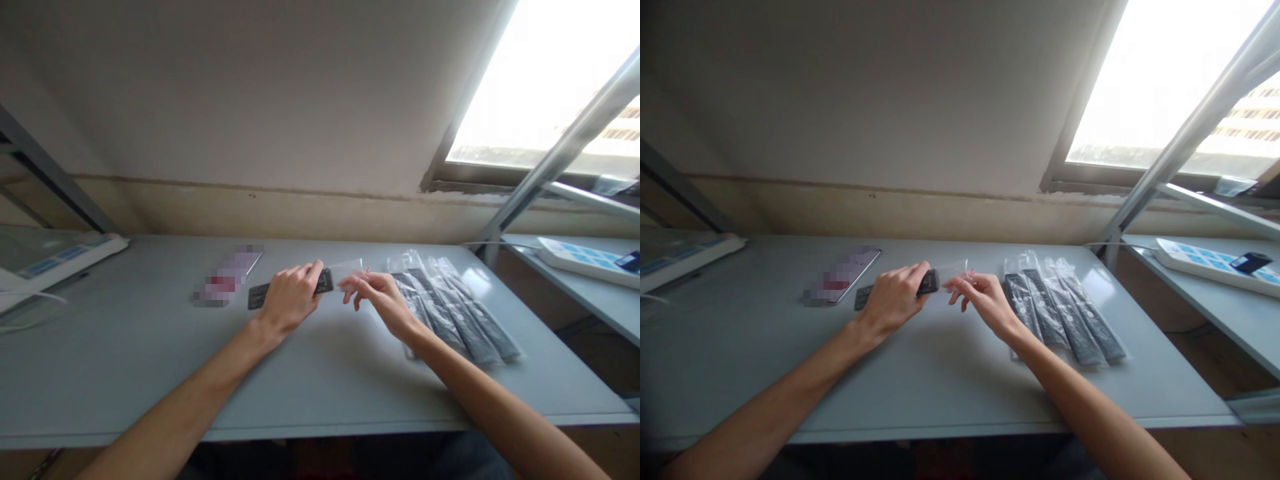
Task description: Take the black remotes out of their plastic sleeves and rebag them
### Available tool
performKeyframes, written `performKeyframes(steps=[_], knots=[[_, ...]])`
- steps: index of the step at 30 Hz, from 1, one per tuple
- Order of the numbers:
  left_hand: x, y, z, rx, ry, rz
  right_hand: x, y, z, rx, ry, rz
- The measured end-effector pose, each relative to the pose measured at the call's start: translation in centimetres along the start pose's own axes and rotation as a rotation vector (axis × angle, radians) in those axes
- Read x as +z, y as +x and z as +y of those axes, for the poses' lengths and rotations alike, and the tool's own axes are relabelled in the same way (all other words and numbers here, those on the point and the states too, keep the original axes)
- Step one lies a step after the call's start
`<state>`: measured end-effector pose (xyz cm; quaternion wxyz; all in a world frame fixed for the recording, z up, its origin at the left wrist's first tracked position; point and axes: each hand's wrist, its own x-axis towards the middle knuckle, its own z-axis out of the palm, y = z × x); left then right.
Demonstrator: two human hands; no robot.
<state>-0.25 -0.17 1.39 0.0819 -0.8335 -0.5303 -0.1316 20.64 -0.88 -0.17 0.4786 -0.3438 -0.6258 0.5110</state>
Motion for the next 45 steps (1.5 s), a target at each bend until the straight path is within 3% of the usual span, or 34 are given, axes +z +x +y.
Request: performKeyframes(steps=[11,19,25,28,36,41,45], knots=[[0.4,-0.2,0.9,-0.105,-0.169,-0.053,-2.3,0.9,-0.2,-0.003,0.086,0.242],[1.4,-0.4,1.8,-0.038,-0.446,-0.154,-4.6,1.7,0.4,0.155,0.13,0.408],[1.0,-0.5,2.0,0.004,-0.564,-0.25,-4.9,1.9,1.2,0.146,0.068,0.471],[1.2,-0.6,1.8,0.056,-0.6,-0.288,-5.1,2.1,1.5,0.158,0.065,0.498],[2.0,-0.6,1.6,0.358,-0.801,-0.363,-6.4,2.6,2.4,0.177,0.066,0.622],[2.1,-0.8,2.0,0.459,-0.684,-0.348,-6.4,2.7,2.8,0.104,0.037,0.642],[2.7,-0.8,1.9,0.516,-0.578,-0.341,-5.8,2.4,2.5,0.017,-0.114,0.537]])
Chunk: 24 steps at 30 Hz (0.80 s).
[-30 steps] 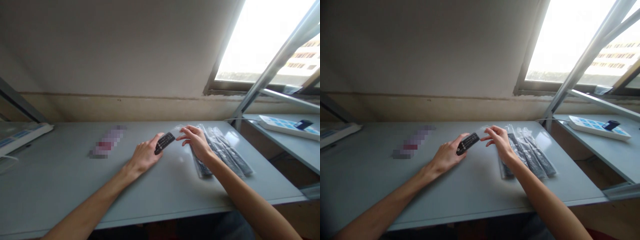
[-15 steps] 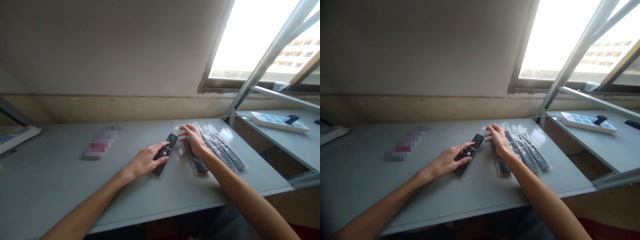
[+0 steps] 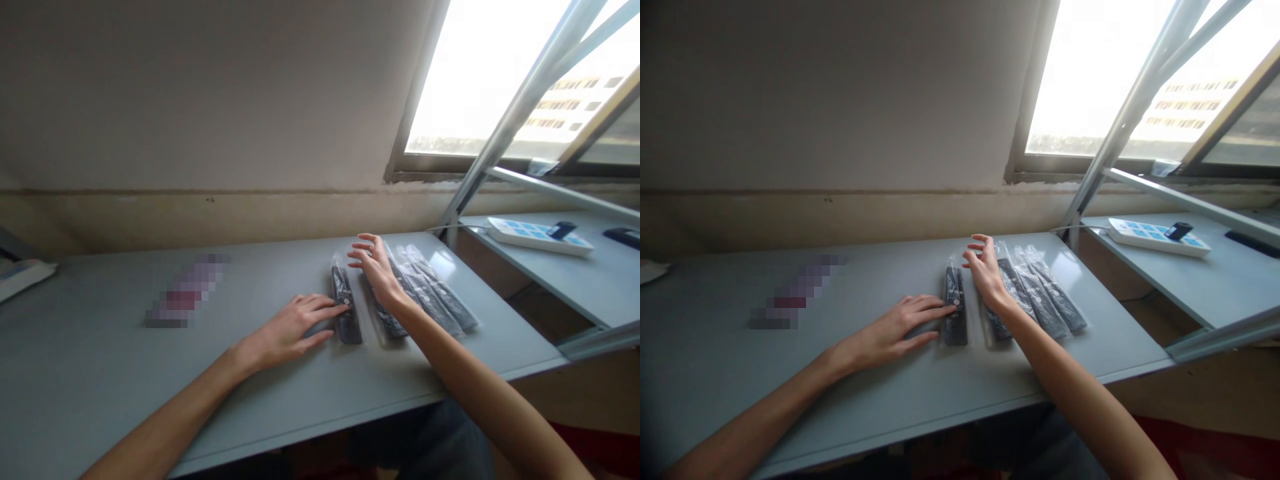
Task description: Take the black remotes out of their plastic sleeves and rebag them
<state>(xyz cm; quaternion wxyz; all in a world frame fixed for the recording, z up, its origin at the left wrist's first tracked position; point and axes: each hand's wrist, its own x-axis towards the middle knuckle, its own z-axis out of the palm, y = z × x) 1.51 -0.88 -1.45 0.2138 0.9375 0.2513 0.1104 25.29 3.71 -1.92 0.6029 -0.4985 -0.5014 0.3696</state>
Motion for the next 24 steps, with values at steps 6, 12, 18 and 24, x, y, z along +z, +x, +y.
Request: performKeyframes(steps=[6,12,18,24], knots=[[0.4,-0.3,-0.7,0.025,0.171,0.054,1.0,-1.7,-1.1,-0.318,-0.356,-0.178],[0.3,-0.2,-0.3,0.071,0.147,-0.013,1.8,-3.3,-0.3,-0.383,-0.812,-0.537],[1.1,0.2,0.0,0.085,0.172,-0.045,1.1,-3.0,0.3,-0.323,-1.126,-0.6],[2.0,0.7,0.0,0.064,0.189,-0.05,0.3,-2.4,-0.6,-0.324,-1.215,-0.669]])
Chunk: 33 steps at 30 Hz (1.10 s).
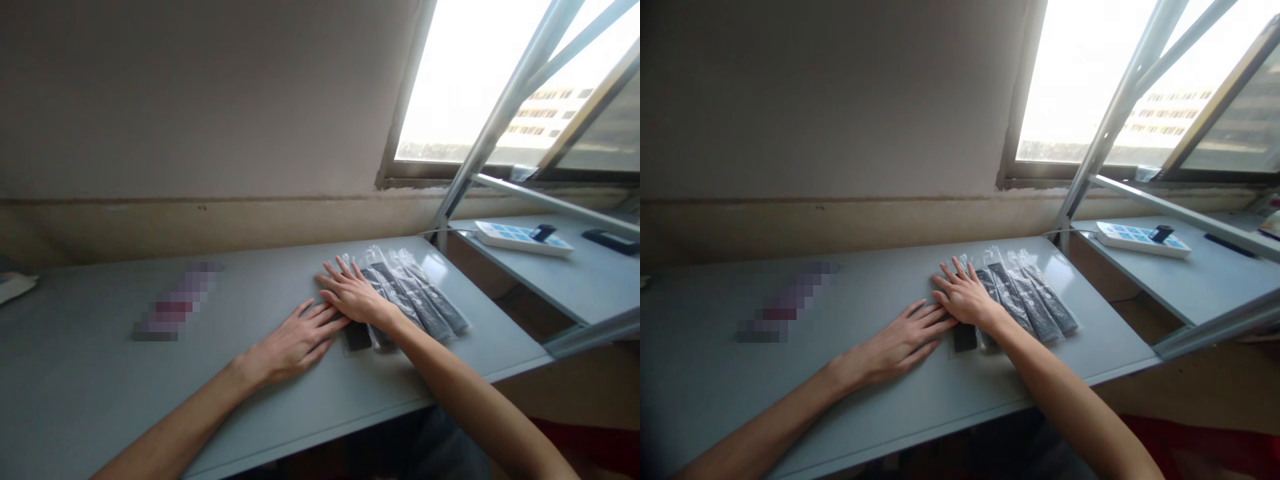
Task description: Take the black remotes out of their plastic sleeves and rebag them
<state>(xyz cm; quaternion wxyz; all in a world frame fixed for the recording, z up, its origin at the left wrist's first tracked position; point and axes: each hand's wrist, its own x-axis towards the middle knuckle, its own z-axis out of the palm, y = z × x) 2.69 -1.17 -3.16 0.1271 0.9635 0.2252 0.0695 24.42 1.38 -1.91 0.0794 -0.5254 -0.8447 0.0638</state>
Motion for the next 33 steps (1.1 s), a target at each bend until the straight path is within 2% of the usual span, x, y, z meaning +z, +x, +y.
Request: performKeyframes(steps=[3,6,9,11,13,17,19,21,26,33], knots=[[0.0,0.0,-0.2,-0.013,-0.017,-0.028,-1.4,0.2,2.1,0.063,-0.019,0.03],[-0.2,-0.2,-0.3,-0.021,-0.04,-0.067,-3.0,-0.1,5.5,0.247,0.003,0.081],[-0.5,-0.2,-0.3,-0.009,-0.05,-0.054,-3.7,-1.2,8.3,0.37,0.062,0.004],[-0.6,0.0,-0.2,0.002,-0.049,-0.039,-3.8,-2.4,9.4,0.365,0.092,-0.01],[-0.6,0.1,-0.2,0.01,-0.049,-0.044,-4.0,-3.9,10.2,0.336,0.118,0.056],[-0.7,0.2,0.0,0.037,-0.059,-0.04,-4.2,-6.9,12.5,0.388,0.067,0.159],[-0.8,0.2,0.1,0.051,-0.056,-0.033,-3.8,-8.0,13.8,0.396,0.093,0.126],[-0.9,0.2,0.3,0.06,-0.049,-0.035,-3.3,-8.6,14.7,0.338,0.171,0.069],[-0.9,0.3,0.5,0.07,-0.051,-0.004,-1.8,-8.2,13.8,0.241,0.285,0.128],[-0.8,0.4,-1.3,-0.051,-0.116,0.044,-0.3,-5.5,9.1,0.241,0.22,0.104]])
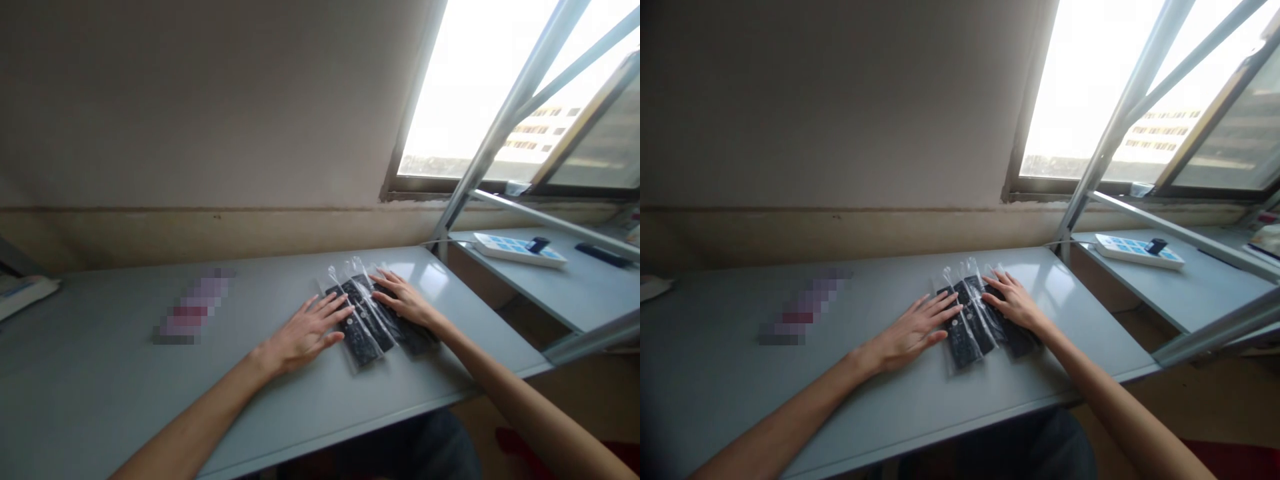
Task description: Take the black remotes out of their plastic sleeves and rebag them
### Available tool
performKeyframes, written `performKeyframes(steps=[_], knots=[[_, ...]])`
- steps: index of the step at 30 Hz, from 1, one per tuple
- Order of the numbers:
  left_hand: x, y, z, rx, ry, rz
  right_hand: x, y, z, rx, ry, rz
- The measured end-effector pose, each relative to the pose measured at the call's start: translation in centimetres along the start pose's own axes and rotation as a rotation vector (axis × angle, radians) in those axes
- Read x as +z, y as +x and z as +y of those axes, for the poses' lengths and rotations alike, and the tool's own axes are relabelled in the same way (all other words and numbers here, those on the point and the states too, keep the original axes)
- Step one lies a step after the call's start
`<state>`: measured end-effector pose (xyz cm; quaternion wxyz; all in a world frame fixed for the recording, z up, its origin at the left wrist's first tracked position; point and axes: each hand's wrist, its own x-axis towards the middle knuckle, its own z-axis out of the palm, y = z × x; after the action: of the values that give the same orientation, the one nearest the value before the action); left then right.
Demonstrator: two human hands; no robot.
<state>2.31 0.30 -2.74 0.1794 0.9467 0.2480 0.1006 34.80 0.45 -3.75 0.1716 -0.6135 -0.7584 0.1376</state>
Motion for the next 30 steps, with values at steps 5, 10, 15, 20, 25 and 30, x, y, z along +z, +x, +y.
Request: performKeyframes(steps=[5,10,15,20,25,30], knots=[[-0.9,-0.7,-1.7,-0.088,0.056,0.072,2.8,1.1,-5.5,0.036,-0.078,0.061],[-1.6,-1.2,-2.8,-0.114,0.171,0.195,4.2,3.4,-10.0,-0.088,-0.097,0.082],[-1.2,-1.0,-2.9,-0.122,0.19,0.13,4.9,3.9,-12.7,-0.252,-0.059,0.052],[-1.7,-0.8,-2.9,-0.073,0.209,0.099,5.2,3.1,-12.5,-0.275,-0.01,-0.008],[-1.7,-0.8,-3.4,-0.027,0.195,0.112,4.7,3.5,-11.0,-0.245,-0.006,0.02],[-1.3,-1.2,-3.9,-0.175,0.255,0.234,5.2,3.4,-11.0,-0.203,-0.032,0.07]])
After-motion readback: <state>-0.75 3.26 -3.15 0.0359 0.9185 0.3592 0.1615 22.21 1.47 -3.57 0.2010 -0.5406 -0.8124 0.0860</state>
